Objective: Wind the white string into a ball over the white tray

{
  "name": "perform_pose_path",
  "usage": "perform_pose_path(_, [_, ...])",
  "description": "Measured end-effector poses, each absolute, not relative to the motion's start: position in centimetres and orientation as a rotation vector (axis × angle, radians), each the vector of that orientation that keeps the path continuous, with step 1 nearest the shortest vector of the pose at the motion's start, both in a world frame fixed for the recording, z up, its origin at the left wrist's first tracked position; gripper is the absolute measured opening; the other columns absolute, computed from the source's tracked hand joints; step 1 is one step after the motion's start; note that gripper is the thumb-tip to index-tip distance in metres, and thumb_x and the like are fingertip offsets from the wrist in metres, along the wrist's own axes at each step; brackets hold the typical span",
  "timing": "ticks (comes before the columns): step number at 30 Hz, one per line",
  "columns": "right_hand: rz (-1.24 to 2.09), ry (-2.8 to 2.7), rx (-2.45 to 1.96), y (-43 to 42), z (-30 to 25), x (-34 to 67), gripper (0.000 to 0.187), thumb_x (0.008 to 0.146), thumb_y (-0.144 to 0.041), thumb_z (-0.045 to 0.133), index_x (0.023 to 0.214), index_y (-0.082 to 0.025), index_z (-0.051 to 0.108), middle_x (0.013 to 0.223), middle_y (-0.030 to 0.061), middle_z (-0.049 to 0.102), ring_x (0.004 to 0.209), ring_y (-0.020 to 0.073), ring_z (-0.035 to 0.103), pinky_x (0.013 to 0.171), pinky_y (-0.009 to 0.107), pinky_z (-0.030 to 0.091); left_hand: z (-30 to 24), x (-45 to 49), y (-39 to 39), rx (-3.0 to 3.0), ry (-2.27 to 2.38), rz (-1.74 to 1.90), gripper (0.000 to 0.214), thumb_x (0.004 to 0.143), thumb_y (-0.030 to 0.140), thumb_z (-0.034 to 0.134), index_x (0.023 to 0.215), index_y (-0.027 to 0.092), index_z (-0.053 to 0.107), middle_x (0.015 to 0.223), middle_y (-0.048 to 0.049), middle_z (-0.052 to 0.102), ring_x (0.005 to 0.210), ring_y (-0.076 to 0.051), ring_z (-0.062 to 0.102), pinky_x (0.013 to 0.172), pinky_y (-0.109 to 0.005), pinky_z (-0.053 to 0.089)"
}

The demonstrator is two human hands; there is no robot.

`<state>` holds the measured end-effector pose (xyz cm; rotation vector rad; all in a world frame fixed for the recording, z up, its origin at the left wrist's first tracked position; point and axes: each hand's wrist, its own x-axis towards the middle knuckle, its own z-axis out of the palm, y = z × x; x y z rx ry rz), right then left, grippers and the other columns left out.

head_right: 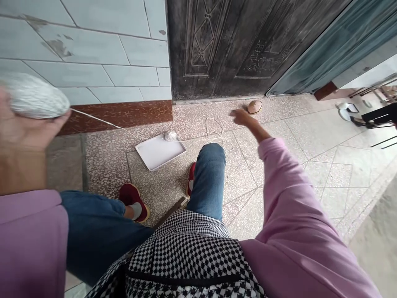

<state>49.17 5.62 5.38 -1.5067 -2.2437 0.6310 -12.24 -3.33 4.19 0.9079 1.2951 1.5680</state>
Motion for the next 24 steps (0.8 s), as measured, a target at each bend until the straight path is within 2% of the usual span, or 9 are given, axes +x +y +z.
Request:
perform_pose_path(3, [0.753, -2.282, -1.48, 9.5, 1.7, 37.5, 0.012, 0.12, -0.009, 0.083, 0.112, -0.015, 0.091, 0.127, 0.0167, 0.093, 0.119, 0.0264, 0.084, 0.124, 0.05, 0.073, 3.8, -9.5, -2.1, 1.038, 1.2, 1.515, 0.117, 0.067, 0.11, 0.097, 0.161, 0.044, 0.073, 0.149, -0.003, 0.089, 0.196, -0.053, 0.033, 0.136, -0.081, 0.053])
perform_pose_path(5, [1.016, -2.246, -1.258, 10.4, -0.1, 29.2, 0.012, 0.128, -0.02, 0.081, 0.129, -0.012, 0.091, 0.143, 0.0151, 0.092, 0.134, 0.0246, 0.079, 0.131, 0.045, 0.067, 3.4, -8.3, -1.7, 1.155, 1.168, 1.463, 0.106, 0.081, 0.119, 0.083, 0.145, 0.035, 0.077, 0.131, -0.0112, 0.088, 0.193, -0.052, 0.036, 0.122, -0.073, 0.053])
perform_pose_path(8, [1.345, -2.066, -0.885, 9.2, -2.0, 18.8, 0.032, 0.131, -0.049, 0.087, 0.129, -0.017, 0.089, 0.135, 0.0108, 0.091, 0.139, 0.025, 0.078, 0.128, 0.041, 0.065, 2.9, -7.5, -1.4, 1.213, 1.201, 1.396, 0.109, 0.074, 0.123, 0.086, 0.124, 0.026, 0.073, 0.118, -0.0128, 0.084, 0.191, -0.047, 0.04, 0.114, -0.062, 0.048])
perform_pose_path(11, [1.577, -1.892, -0.733, 6.6, -3.5, 13.3, 0.044, 0.131, -0.062, 0.087, 0.118, -0.02, 0.081, 0.106, 0.004, 0.086, 0.104, 0.02, 0.078, 0.099, 0.032, 0.067, 2.6, -7.6, -1.4, 1.007, 1.181, 1.479, 0.105, 0.054, 0.098, 0.113, 0.121, 0.028, 0.073, 0.142, -0.0094, 0.089, 0.184, -0.046, 0.05, 0.124, -0.062, 0.057])
perform_pose_path(13, [1.674, -1.819, -0.742, 5.1, -4.4, 12.3, 0.057, 0.132, -0.073, 0.083, 0.109, -0.021, 0.073, 0.078, -0.0043, 0.066, 0.073, 0.0149, 0.06, 0.073, 0.026, 0.054, 2.3, -7.9, -1.5, 0.906, 1.144, 1.543, 0.096, 0.057, 0.084, 0.117, 0.123, 0.031, 0.074, 0.165, -0.0057, 0.085, 0.183, -0.044, 0.053, 0.132, -0.065, 0.062])
perform_pose_path(15, [1.71, -1.786, -0.752, 4.3, -5.1, 12.6, 0.067, 0.131, -0.082, 0.078, 0.103, -0.022, 0.066, 0.066, -0.0101, 0.044, 0.061, 0.0122, 0.042, 0.06, 0.025, 0.037, 2.1, -8.4, -1.6, 0.89, 1.133, 1.585, 0.089, 0.066, 0.083, 0.115, 0.126, 0.031, 0.074, 0.177, -0.0038, 0.08, 0.184, -0.043, 0.052, 0.137, -0.069, 0.063])
perform_pose_path(17, [1.702, -1.792, -0.721, 4.1, -5.4, 13.3, 0.069, 0.133, -0.084, 0.074, 0.102, -0.023, 0.064, 0.065, -0.0112, 0.037, 0.06, 0.0119, 0.035, 0.058, 0.025, 0.028, 1.9, -8.7, -1.5, 0.889, 1.145, 1.588, 0.088, 0.068, 0.084, 0.113, 0.128, 0.032, 0.074, 0.179, -0.0028, 0.08, 0.185, -0.044, 0.05, 0.137, -0.07, 0.065])
perform_pose_path(19, [1.661, -1.831, -0.687, 4.2, -5.4, 14.1, 0.068, 0.136, -0.082, 0.069, 0.103, -0.022, 0.065, 0.066, -0.0104, 0.037, 0.062, 0.0127, 0.034, 0.06, 0.025, 0.028, 1.6, -8.9, -1.2, 0.865, 1.147, 1.59, 0.09, 0.066, 0.082, 0.114, 0.13, 0.033, 0.075, 0.179, -0.0026, 0.08, 0.186, -0.045, 0.05, 0.135, -0.069, 0.067])
perform_pose_path(24, [1.462, -2.087, -0.639, 2.9, -4.6, 15.0, 0.062, 0.136, -0.066, 0.073, 0.093, -0.022, 0.067, 0.082, -0.001, 0.059, 0.081, 0.0177, 0.053, 0.078, 0.029, 0.044, 0.5, -8.5, -0.1, 0.878, 1.166, 1.577, 0.096, 0.067, 0.084, 0.114, 0.135, 0.03, 0.075, 0.185, -0.0088, 0.075, 0.182, -0.045, 0.054, 0.134, -0.066, 0.069])
